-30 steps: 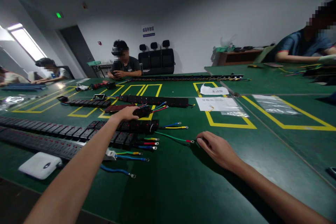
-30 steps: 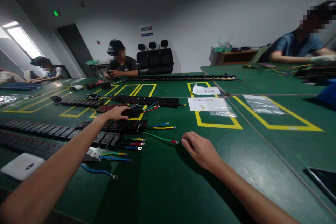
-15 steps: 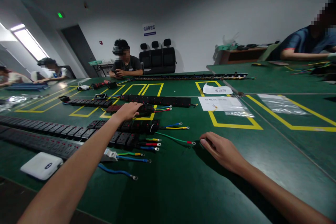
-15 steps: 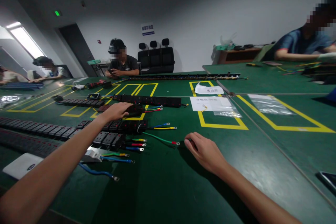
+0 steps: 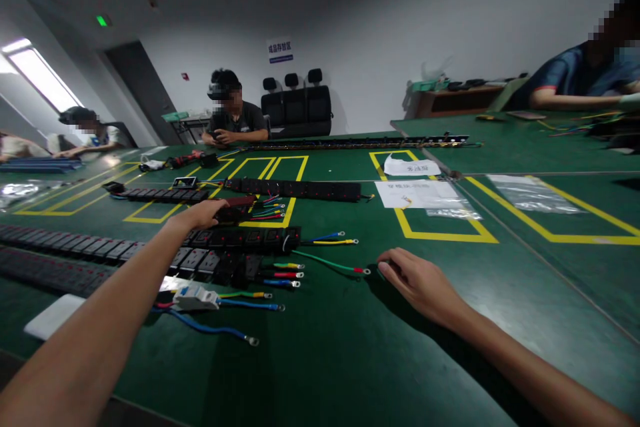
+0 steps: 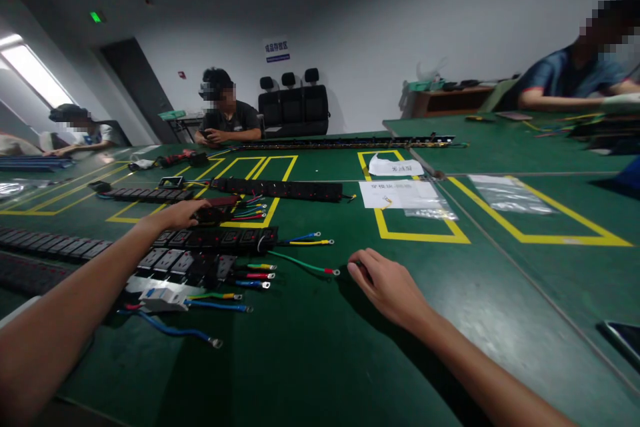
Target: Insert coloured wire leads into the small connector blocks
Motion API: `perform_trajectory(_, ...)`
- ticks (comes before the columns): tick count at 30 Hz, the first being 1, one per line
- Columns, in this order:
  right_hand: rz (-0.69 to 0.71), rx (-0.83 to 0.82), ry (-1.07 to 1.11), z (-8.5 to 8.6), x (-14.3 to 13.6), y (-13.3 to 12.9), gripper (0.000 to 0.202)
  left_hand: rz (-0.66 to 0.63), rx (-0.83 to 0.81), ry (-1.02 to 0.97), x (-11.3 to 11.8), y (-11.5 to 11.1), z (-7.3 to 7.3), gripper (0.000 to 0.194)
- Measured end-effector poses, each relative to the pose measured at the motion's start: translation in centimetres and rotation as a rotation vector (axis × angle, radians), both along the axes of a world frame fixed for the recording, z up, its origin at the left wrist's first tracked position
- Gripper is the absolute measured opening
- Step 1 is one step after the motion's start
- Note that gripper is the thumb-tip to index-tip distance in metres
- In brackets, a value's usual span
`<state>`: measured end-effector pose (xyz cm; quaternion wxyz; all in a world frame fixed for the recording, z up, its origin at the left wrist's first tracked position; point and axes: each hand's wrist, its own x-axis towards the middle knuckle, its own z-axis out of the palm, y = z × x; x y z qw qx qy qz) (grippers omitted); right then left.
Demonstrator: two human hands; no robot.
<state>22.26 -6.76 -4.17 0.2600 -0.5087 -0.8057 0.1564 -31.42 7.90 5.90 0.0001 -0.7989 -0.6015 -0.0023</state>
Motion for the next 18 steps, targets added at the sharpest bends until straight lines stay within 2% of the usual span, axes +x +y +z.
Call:
perform_trajectory(3,-0.005,0.003,0.001,0.0,0.0,0.1,0.035,-0.021,0.046,0.015,0.2,-0.9,0.4,0.046)
perform_trajectory(6,0.000,0.011,0.011,0.0,0.0,0.1,0.034,-0.036,0.124,-0.032,2.3,-2.2,0.6,0.050)
perform_trajectory(9,0.002,0.010,0.021,-0.1,0.0,0.1,0.034,-0.104,0.045,-0.076,6.1,-4.0,-0.1,0.054)
perform_trajectory(13,0.002,0.002,0.038,-0.1,0.1,0.2,0.034,-0.205,-0.121,-0.189,10.6,-6.3,-1.7,0.071)
perform_trajectory(15,0.003,0.005,0.047,-0.1,0.1,0.2,0.033,-0.230,-0.134,-0.199,11.6,-6.7,-2.3,0.074)
perform_trajectory(18,-0.001,0.009,0.056,0.0,0.1,0.3,0.032,-0.235,-0.121,-0.215,12.2,-6.3,-2.5,0.068)
